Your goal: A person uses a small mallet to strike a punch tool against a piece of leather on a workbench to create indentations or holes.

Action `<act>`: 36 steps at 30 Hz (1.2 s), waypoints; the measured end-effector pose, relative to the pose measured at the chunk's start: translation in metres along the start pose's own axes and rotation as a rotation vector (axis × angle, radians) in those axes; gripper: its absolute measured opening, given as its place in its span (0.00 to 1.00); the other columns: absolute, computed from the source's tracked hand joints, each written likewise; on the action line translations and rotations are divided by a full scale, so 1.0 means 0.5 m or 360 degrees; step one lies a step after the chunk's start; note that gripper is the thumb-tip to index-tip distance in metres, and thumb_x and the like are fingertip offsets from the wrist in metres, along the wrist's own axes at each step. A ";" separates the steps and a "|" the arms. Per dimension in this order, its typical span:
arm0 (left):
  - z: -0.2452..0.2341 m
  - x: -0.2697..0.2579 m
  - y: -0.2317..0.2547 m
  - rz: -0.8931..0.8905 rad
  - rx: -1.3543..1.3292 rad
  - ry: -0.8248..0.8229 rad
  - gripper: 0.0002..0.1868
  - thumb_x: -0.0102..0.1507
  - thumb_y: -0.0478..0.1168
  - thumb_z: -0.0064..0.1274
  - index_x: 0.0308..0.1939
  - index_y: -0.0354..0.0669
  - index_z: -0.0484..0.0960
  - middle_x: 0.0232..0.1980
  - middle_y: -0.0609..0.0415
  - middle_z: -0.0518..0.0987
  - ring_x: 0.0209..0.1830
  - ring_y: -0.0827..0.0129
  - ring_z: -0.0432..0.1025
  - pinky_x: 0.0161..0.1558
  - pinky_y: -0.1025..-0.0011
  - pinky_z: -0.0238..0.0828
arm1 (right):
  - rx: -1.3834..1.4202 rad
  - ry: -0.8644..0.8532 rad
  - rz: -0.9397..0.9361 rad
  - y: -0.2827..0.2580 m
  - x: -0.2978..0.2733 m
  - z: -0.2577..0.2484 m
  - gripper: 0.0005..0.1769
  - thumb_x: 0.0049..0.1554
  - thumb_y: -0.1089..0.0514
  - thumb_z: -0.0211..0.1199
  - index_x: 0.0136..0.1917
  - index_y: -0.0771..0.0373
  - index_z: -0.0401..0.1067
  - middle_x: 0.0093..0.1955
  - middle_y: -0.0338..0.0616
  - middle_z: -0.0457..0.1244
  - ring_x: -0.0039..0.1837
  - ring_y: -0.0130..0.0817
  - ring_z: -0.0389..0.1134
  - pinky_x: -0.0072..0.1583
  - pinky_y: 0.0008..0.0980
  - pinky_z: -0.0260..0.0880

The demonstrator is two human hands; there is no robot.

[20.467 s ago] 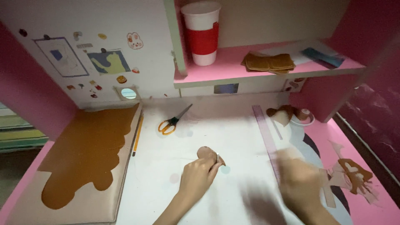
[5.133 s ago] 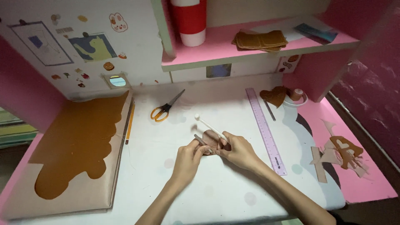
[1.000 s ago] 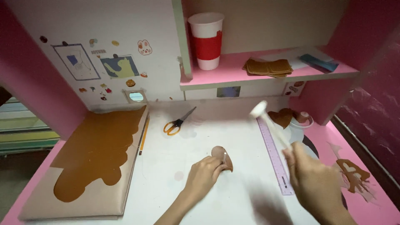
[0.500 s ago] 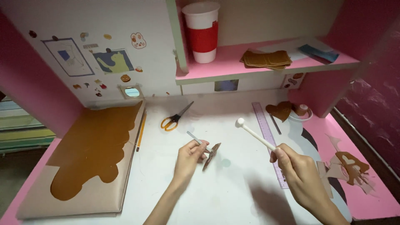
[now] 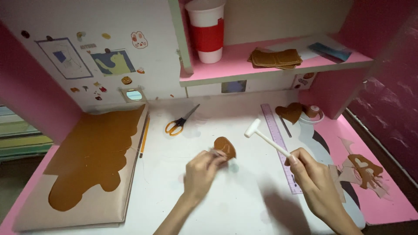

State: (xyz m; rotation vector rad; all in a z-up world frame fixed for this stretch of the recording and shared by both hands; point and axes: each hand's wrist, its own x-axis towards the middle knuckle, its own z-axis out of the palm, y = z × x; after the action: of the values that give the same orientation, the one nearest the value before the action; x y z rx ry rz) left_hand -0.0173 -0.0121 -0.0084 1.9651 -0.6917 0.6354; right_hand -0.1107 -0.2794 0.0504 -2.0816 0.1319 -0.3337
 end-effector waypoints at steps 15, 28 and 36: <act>0.079 -0.059 -0.095 -0.0165 0.0490 -0.0584 0.09 0.70 0.43 0.48 0.36 0.46 0.77 0.34 0.55 0.76 0.31 0.58 0.73 0.31 0.59 0.68 | 0.0171 -0.0497 0.0126 0.078 0.075 0.212 0.16 0.59 0.53 0.67 0.39 0.56 0.60 0.33 0.37 0.72 0.30 0.27 0.62 0.42 0.27 0.60; -0.012 0.015 -0.019 -0.0815 -0.0004 -0.0295 0.11 0.71 0.38 0.40 0.52 0.37 0.75 0.42 0.34 0.86 0.47 0.43 0.81 0.46 0.56 0.77 | -0.0127 -0.0580 -0.0003 0.067 0.105 0.211 0.13 0.49 0.66 0.71 0.41 0.60 0.66 0.42 0.49 0.75 0.47 0.50 0.75 0.50 0.41 0.73; 0.016 -0.003 -0.076 -0.1305 -0.1065 -0.0265 0.13 0.75 0.50 0.31 0.52 0.47 0.64 0.29 0.38 0.85 0.30 0.61 0.83 0.31 0.80 0.72 | -0.0066 -0.0465 -0.0028 0.081 0.108 0.219 0.15 0.48 0.65 0.74 0.41 0.60 0.66 0.43 0.48 0.75 0.46 0.49 0.74 0.50 0.42 0.72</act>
State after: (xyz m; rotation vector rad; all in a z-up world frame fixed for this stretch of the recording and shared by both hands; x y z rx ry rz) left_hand 0.0091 -0.0035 -0.0355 1.4750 -0.1075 -0.2458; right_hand -0.0257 -0.2213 -0.0269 -2.1490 -0.0553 -0.0352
